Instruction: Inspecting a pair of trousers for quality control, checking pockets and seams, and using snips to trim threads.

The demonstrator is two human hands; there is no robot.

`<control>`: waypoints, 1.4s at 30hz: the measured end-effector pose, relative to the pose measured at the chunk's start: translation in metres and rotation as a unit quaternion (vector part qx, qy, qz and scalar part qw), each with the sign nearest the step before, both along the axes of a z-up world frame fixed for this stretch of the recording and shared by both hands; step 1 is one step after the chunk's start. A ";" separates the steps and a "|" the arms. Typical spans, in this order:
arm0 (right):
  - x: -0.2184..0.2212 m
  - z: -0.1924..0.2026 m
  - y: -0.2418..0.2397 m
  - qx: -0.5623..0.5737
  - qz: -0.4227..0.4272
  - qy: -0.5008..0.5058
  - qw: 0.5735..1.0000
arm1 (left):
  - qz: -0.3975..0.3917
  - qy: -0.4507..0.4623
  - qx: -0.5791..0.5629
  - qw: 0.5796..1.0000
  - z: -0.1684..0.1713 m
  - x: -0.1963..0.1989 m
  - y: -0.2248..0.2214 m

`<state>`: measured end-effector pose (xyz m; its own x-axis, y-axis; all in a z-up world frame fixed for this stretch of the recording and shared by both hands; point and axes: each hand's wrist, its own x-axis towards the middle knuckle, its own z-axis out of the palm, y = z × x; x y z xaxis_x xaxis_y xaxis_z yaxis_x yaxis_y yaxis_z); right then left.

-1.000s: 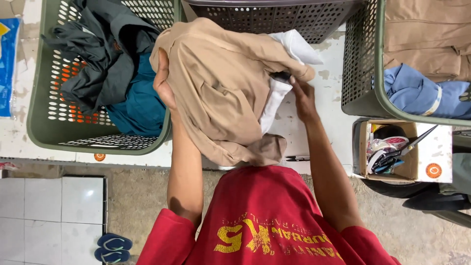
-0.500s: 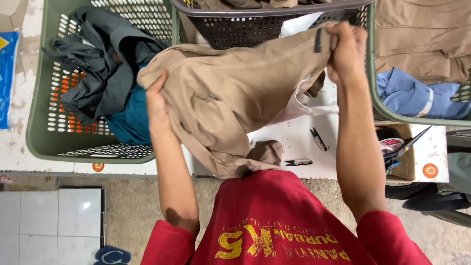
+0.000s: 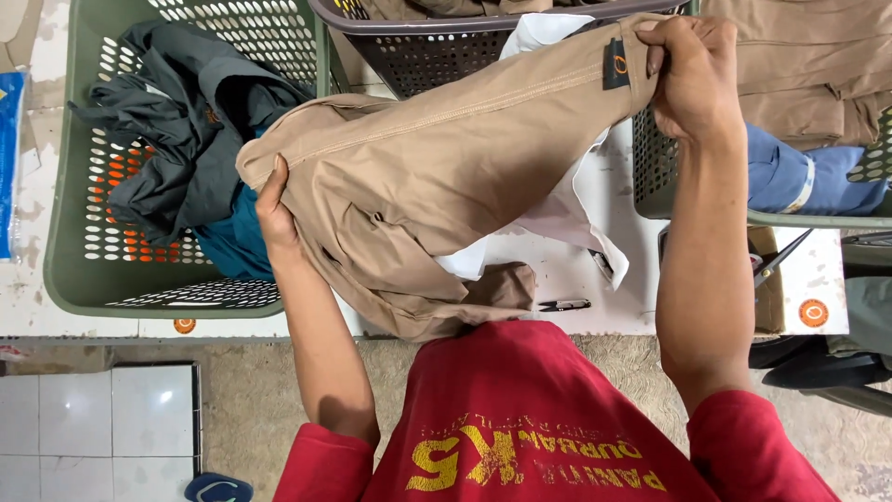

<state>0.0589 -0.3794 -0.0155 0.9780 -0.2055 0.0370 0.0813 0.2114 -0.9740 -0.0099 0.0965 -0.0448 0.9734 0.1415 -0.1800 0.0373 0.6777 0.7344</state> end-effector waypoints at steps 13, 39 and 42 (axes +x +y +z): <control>-0.027 0.056 0.058 -0.315 0.066 -0.045 0.946 | -0.260 0.157 0.759 0.575 0.068 -0.041 -0.056; -0.010 0.090 0.071 -0.332 0.491 -0.027 0.805 | -0.153 -0.372 0.315 0.860 0.139 0.036 -0.084; -0.017 0.110 0.069 -0.363 0.521 0.020 0.772 | -0.133 -0.357 0.347 0.857 0.140 0.036 -0.064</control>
